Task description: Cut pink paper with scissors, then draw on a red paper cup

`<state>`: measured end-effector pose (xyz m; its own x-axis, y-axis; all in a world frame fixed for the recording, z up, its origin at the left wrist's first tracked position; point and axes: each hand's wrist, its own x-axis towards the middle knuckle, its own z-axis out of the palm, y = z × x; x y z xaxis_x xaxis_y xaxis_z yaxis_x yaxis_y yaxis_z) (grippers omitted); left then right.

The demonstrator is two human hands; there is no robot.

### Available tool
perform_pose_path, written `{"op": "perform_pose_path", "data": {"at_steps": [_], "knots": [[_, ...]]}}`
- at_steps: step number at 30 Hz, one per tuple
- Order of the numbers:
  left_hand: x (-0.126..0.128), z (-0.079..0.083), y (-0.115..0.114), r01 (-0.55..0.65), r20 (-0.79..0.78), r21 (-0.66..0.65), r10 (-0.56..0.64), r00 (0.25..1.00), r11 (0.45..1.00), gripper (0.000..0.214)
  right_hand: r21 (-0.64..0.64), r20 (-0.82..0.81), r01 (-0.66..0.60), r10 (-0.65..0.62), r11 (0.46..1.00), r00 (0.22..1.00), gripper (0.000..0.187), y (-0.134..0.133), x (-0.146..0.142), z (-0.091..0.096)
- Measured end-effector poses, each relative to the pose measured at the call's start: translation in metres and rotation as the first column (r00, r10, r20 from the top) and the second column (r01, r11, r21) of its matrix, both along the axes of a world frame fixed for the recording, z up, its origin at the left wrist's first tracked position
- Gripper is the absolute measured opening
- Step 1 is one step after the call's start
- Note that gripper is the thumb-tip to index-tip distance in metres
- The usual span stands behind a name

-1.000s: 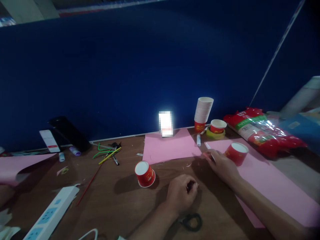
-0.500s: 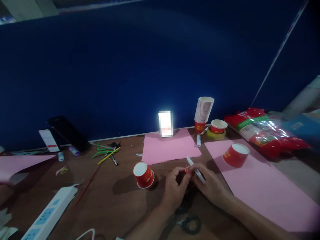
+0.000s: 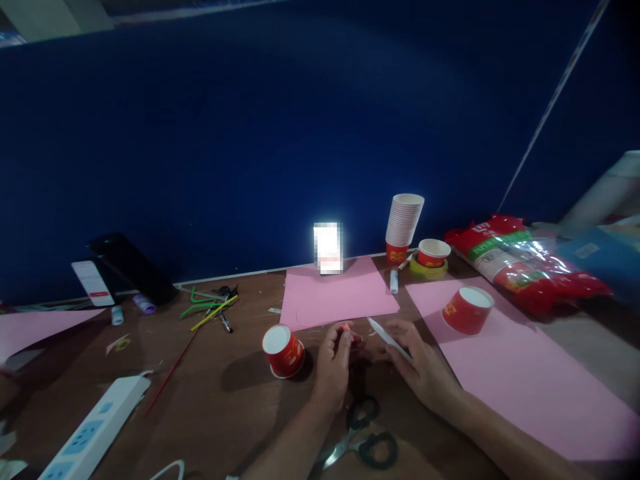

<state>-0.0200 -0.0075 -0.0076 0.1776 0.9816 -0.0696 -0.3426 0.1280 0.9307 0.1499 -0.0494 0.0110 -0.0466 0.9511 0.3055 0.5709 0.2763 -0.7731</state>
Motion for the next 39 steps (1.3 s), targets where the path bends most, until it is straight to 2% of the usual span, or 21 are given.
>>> {"op": "perform_pose_path", "data": {"at_steps": [7,12,19,26,30,39], "knots": [[0.002,0.004,-0.002,-0.034,-0.084,0.004,0.034,0.996,0.999,0.032,0.036,0.071,-0.023,0.021,0.999,0.997,0.018,0.003,0.003,-0.003],[0.001,-0.002,0.002,-0.064,-0.013,-0.012,0.064,0.998,0.998,0.032,0.055,0.049,-0.048,0.046,0.997,0.998,0.021,0.003,0.006,-0.003],[0.0,-0.008,0.005,-0.115,-0.016,-0.012,0.115,0.993,0.993,0.033,0.074,0.075,-0.062,0.056,0.995,0.996,0.023,0.005,0.008,-0.007],[-0.001,-0.001,0.003,-0.1,-0.209,0.038,0.106,0.972,0.994,0.036,0.072,0.143,-0.069,0.058,0.995,0.988,0.024,0.005,0.007,-0.007],[-0.003,0.006,0.0,-0.054,-0.347,0.14,0.1,0.933,0.989,0.034,0.1,0.194,-0.089,0.068,0.991,0.979,0.027,0.004,0.009,-0.006],[-0.007,0.009,-0.002,0.004,-0.447,0.225,0.099,0.889,0.974,0.034,0.115,0.273,-0.153,0.117,0.981,0.955,0.031,0.005,0.01,-0.002]]}}
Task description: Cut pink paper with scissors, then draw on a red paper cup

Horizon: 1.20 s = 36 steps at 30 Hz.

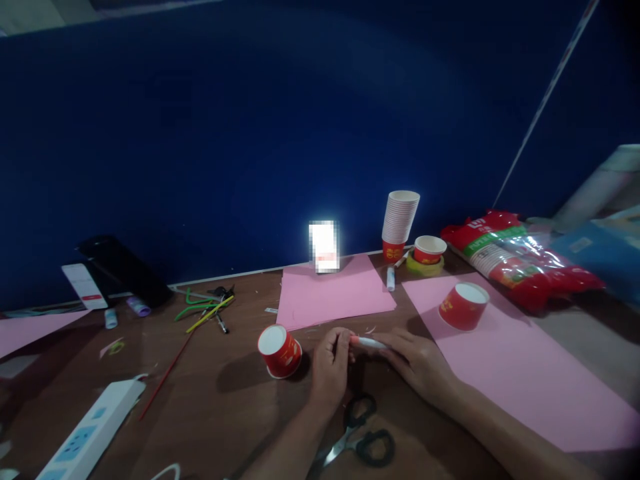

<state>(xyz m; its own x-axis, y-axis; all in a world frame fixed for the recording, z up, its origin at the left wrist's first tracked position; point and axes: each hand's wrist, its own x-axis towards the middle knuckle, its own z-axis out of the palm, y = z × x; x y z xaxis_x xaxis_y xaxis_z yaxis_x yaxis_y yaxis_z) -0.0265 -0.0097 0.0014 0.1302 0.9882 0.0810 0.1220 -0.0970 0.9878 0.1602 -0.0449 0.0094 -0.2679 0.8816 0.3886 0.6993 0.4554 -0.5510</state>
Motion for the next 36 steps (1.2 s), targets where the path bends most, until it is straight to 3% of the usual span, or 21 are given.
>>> {"op": "perform_pose_path", "data": {"at_steps": [6,14,21,26,30,32,34,36], "knots": [[0.001,0.001,-0.001,0.049,-0.001,0.027,-0.049,0.999,0.998,0.032,0.044,0.01,-0.03,0.03,0.999,1.0,0.033,-0.002,0.002,0.002],[0.004,0.007,-0.006,0.003,0.012,0.04,-0.003,1.0,0.999,0.028,0.108,-0.027,-0.058,0.062,0.992,0.998,0.032,-0.004,-0.005,0.002],[0.006,0.008,-0.01,0.032,0.036,0.029,-0.033,0.999,0.999,0.028,0.164,-0.023,-0.074,0.079,0.984,0.997,0.032,-0.008,-0.002,0.009],[0.005,0.009,-0.014,0.046,0.003,0.075,-0.046,0.999,0.996,0.028,0.064,-0.07,-0.118,0.123,0.991,0.99,0.03,-0.009,0.001,0.011],[0.006,0.008,-0.009,0.077,0.008,0.002,-0.077,0.997,0.997,0.031,-0.024,-0.087,-0.117,0.115,0.993,0.99,0.032,-0.005,0.003,0.009],[0.008,0.005,-0.007,0.092,0.05,-0.049,-0.089,0.995,0.995,0.033,-0.029,-0.032,-0.059,0.058,0.998,0.998,0.03,0.0,0.007,0.01],[0.009,0.002,-0.006,0.083,0.1,-0.078,-0.075,0.992,0.994,0.039,-0.026,0.133,0.107,-0.103,0.994,0.986,0.026,0.006,0.016,0.012],[0.01,-0.001,-0.006,0.057,0.13,-0.076,-0.047,0.99,0.995,0.047,-0.015,0.374,0.36,-0.329,0.933,0.867,0.025,0.012,0.026,0.015]]}}
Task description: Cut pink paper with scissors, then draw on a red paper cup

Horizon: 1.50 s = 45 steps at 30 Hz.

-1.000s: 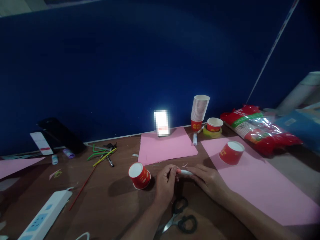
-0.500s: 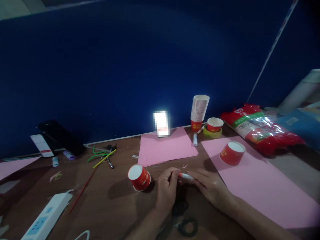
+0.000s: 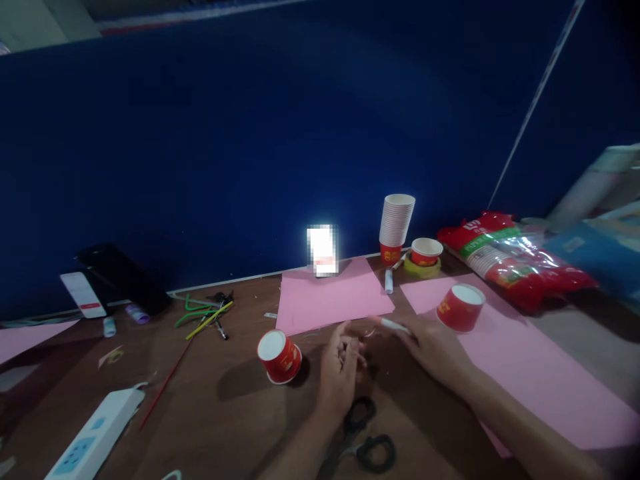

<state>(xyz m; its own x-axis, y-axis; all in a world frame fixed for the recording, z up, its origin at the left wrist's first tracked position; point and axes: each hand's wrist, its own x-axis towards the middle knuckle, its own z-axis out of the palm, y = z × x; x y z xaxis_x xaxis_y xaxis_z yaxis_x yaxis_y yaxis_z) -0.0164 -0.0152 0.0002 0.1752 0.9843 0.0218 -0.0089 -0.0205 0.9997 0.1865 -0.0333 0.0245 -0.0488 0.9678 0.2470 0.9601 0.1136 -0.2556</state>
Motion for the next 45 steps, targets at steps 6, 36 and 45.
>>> {"op": "perform_pose_path", "data": {"at_steps": [6,36,45], "knots": [[0.001,-0.004,-0.002,0.049,0.028,-0.064,-0.047,0.998,0.997,0.043,-0.022,0.247,0.317,-0.302,0.948,0.921,0.02,0.009,0.015,-0.001],[-0.003,-0.005,0.005,0.021,0.337,-0.115,0.019,0.941,0.993,0.041,-0.213,-0.857,-0.25,-0.058,0.944,0.513,0.024,0.024,-0.052,0.022],[-0.004,0.002,0.001,0.26,0.593,-0.156,-0.12,0.796,0.953,0.041,-0.336,-0.924,-0.509,-0.381,0.792,0.018,0.027,-0.004,-0.081,0.006]]}}
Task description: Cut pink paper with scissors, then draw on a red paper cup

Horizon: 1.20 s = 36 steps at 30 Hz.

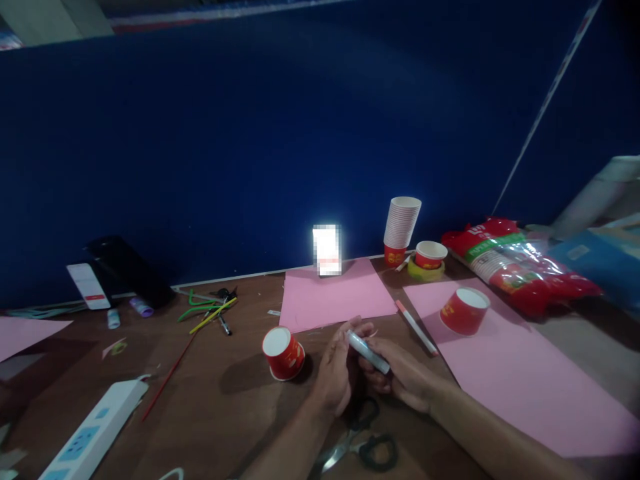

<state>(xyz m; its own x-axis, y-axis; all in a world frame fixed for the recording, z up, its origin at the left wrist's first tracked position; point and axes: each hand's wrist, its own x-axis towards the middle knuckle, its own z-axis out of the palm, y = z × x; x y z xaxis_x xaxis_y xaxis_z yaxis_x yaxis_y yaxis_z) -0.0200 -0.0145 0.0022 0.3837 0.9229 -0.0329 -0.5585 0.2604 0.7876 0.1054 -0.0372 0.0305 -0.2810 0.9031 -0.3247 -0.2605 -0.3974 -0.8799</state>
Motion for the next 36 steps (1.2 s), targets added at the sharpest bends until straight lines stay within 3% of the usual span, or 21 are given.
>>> {"op": "perform_pose_path", "data": {"at_steps": [9,14,24,29,31,33,36], "knots": [[0.002,-0.001,-0.002,-0.029,-0.032,-0.036,0.028,0.999,0.999,0.025,-0.005,-0.019,-0.059,0.059,0.998,0.998,0.048,-0.007,-0.003,-0.006],[0.002,0.005,-0.005,-0.002,0.036,-0.114,0.006,0.999,0.993,0.024,-0.02,-0.041,-0.071,0.07,0.997,0.997,0.049,-0.011,-0.007,-0.008],[0.006,0.008,-0.013,-0.04,0.059,-0.187,0.052,0.997,0.982,0.021,-0.045,0.03,-0.067,0.069,0.997,0.997,0.055,-0.021,-0.01,0.016],[0.007,0.013,-0.014,-0.053,0.056,-0.21,0.066,0.996,0.976,0.023,-0.065,0.072,-0.059,0.064,0.996,0.995,0.052,-0.023,-0.012,0.017],[0.007,0.015,-0.014,-0.075,0.03,-0.193,0.082,0.996,0.978,0.024,0.012,0.129,-0.028,0.026,1.0,0.991,0.052,-0.023,-0.012,0.018],[0.008,0.016,-0.015,-0.114,-0.017,-0.166,0.113,0.993,0.979,0.025,0.178,0.246,0.019,-0.063,0.984,0.967,0.05,-0.022,-0.011,0.021],[0.009,0.019,-0.017,-0.159,-0.058,-0.149,0.152,0.987,0.976,0.025,0.435,0.449,-0.047,-0.171,0.899,0.877,0.039,-0.021,-0.005,0.029]]}}
